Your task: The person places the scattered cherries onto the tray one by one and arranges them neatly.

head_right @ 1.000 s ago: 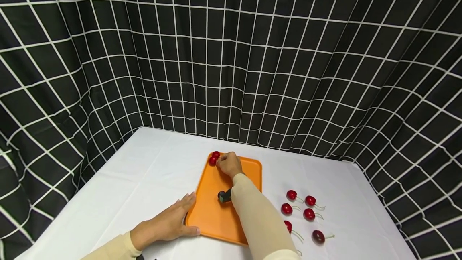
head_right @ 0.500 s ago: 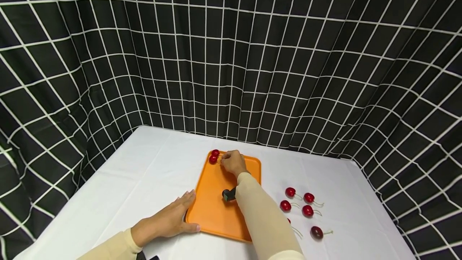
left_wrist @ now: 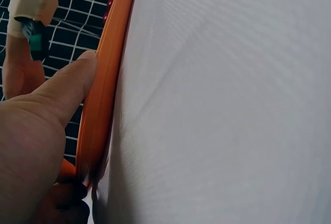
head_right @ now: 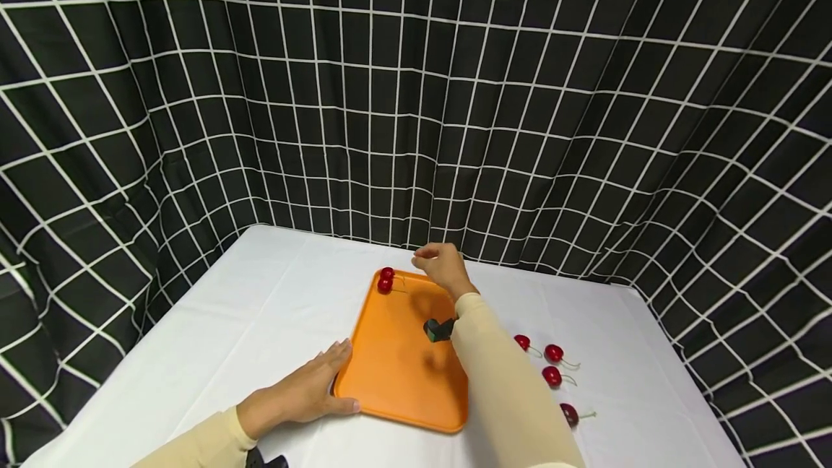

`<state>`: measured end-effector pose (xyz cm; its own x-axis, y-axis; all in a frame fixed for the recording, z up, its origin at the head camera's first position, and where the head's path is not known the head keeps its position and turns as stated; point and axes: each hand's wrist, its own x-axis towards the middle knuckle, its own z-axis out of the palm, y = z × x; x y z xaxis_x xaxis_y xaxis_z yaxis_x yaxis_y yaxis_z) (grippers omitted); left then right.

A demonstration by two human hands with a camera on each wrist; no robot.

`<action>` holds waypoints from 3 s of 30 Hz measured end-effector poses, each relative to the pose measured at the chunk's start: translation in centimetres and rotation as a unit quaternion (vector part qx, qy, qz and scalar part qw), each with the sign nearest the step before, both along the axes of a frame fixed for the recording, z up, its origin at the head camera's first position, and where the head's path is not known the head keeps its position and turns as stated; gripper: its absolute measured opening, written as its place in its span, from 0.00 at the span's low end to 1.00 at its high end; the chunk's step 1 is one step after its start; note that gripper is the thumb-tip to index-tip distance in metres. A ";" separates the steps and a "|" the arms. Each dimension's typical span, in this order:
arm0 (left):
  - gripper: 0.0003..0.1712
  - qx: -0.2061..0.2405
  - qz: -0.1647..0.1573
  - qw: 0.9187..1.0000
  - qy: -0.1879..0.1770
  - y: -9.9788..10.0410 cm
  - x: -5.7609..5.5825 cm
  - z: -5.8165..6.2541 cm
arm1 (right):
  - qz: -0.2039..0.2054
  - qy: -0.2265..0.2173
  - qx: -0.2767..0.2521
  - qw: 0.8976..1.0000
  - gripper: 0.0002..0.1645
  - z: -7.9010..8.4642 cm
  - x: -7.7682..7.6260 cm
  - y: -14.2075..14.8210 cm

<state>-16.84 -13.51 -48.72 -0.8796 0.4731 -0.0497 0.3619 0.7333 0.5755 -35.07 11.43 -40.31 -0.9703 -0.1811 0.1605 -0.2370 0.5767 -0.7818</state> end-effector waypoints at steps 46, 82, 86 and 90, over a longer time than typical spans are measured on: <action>0.61 0.011 0.008 1.000 0.003 -0.2 -0.1 0.2 | -0.071 0.163 -0.045 0.983 0.12 5.5 18.2 17.4; 0.62 0.017 -0.001 1.000 -0.005 0.1 0.0 0.0 | -0.147 -0.168 0.009 0.975 0.18 -7.3 22.2 18.8; 0.62 0.018 -0.002 1.000 -0.005 0.0 0.0 0.0 | -0.138 -0.166 0.023 0.976 0.18 -7.6 22.0 18.8; 0.62 0.019 -0.004 1.000 -0.002 0.1 0.0 0.0 | -0.138 -0.165 0.032 0.976 0.17 -7.8 22.0 18.5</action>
<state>-16.82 -13.46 -48.69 -0.8760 0.4809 -0.0362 0.3641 0.7087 0.6043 -13.07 29.89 -48.12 -0.9804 0.0948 -0.1726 0.1932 0.6337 -0.7491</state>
